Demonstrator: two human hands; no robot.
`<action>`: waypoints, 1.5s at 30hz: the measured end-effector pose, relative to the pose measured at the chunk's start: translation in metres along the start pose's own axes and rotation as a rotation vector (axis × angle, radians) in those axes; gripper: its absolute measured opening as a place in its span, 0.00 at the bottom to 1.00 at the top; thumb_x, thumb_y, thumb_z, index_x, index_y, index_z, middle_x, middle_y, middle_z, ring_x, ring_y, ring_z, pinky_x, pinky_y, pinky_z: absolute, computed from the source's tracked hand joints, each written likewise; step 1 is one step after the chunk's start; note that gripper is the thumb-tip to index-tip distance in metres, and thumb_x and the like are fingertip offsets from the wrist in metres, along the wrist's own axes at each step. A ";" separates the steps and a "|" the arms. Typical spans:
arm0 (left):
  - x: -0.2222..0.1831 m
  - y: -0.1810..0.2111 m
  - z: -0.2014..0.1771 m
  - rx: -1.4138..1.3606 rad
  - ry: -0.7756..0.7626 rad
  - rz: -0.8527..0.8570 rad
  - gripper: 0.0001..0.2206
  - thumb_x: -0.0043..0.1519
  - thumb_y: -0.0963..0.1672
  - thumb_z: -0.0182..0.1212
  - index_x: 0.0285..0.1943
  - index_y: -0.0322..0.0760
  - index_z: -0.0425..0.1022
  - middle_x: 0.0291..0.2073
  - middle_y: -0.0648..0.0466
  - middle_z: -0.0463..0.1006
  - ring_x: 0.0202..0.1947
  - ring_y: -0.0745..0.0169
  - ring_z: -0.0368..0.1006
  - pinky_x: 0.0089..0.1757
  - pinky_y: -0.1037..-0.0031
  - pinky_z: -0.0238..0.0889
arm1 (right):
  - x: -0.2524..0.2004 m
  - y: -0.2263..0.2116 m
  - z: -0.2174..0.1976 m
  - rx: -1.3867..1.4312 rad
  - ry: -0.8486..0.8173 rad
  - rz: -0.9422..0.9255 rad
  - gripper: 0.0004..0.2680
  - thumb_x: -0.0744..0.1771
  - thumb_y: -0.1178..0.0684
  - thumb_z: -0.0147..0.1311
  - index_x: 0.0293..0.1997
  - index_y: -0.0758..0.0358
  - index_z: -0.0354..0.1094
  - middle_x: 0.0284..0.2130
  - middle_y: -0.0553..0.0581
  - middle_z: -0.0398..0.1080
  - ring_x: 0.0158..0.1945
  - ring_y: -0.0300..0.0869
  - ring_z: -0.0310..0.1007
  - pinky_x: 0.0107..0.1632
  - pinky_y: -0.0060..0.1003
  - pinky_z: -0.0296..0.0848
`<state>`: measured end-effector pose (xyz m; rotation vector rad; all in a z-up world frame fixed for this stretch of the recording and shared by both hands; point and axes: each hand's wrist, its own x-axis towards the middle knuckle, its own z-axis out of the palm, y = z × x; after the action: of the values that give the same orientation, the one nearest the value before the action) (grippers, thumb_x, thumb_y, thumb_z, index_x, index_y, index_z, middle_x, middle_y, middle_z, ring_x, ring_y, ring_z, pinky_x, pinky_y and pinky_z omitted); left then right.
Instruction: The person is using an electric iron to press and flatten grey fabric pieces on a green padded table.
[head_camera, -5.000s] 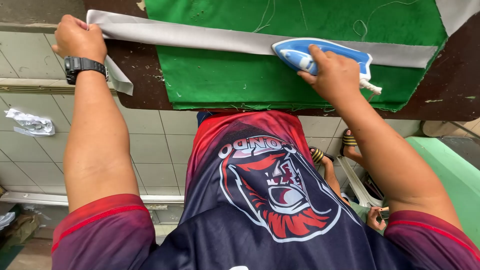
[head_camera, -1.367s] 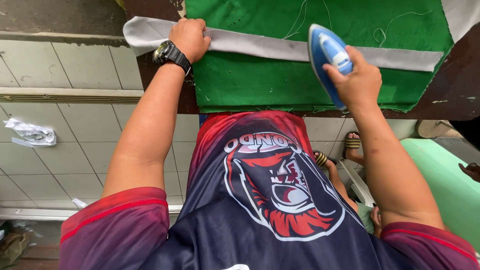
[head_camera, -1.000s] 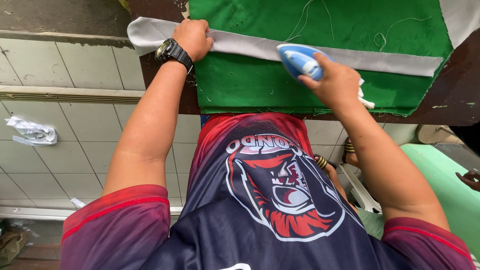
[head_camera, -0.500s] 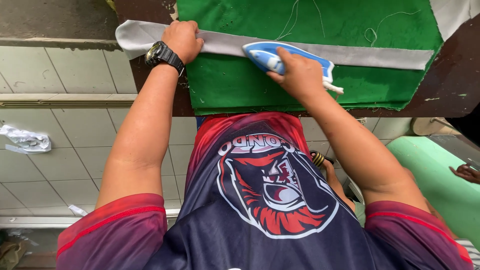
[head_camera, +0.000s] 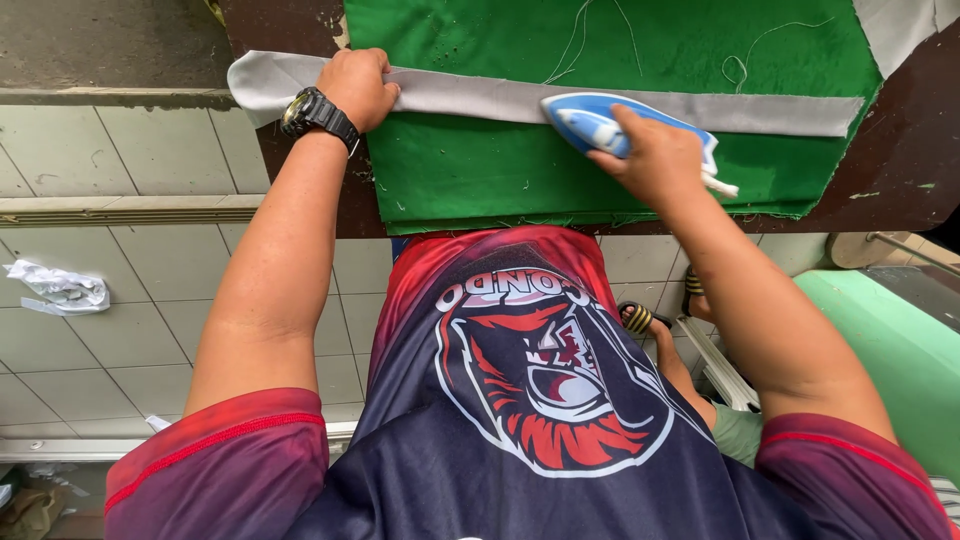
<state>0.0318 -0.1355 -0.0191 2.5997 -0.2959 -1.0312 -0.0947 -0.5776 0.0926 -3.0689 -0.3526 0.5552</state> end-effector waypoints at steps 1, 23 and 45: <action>0.000 0.000 -0.001 0.003 -0.002 0.003 0.12 0.62 0.48 0.64 0.49 0.39 0.78 0.42 0.39 0.80 0.48 0.33 0.71 0.43 0.49 0.67 | 0.008 -0.018 -0.002 0.001 0.000 0.004 0.27 0.63 0.28 0.65 0.66 0.45 0.70 0.38 0.53 0.81 0.37 0.51 0.81 0.32 0.46 0.73; -0.011 0.017 -0.014 -0.021 -0.024 -0.089 0.10 0.63 0.47 0.64 0.47 0.38 0.77 0.42 0.40 0.79 0.49 0.35 0.69 0.44 0.48 0.64 | -0.043 0.115 0.003 -0.051 0.037 -0.040 0.26 0.63 0.29 0.69 0.64 0.45 0.70 0.34 0.49 0.79 0.33 0.46 0.79 0.29 0.40 0.71; -0.007 0.000 -0.018 0.048 0.031 -0.016 0.13 0.63 0.54 0.67 0.40 0.46 0.77 0.36 0.48 0.82 0.38 0.37 0.75 0.40 0.50 0.62 | 0.053 -0.104 0.001 0.049 0.144 -0.167 0.27 0.61 0.30 0.68 0.60 0.52 0.68 0.25 0.52 0.72 0.20 0.52 0.71 0.19 0.47 0.61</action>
<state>0.0397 -0.1292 -0.0022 2.6621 -0.2958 -0.9999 -0.0696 -0.4647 0.0781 -2.9719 -0.5756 0.3293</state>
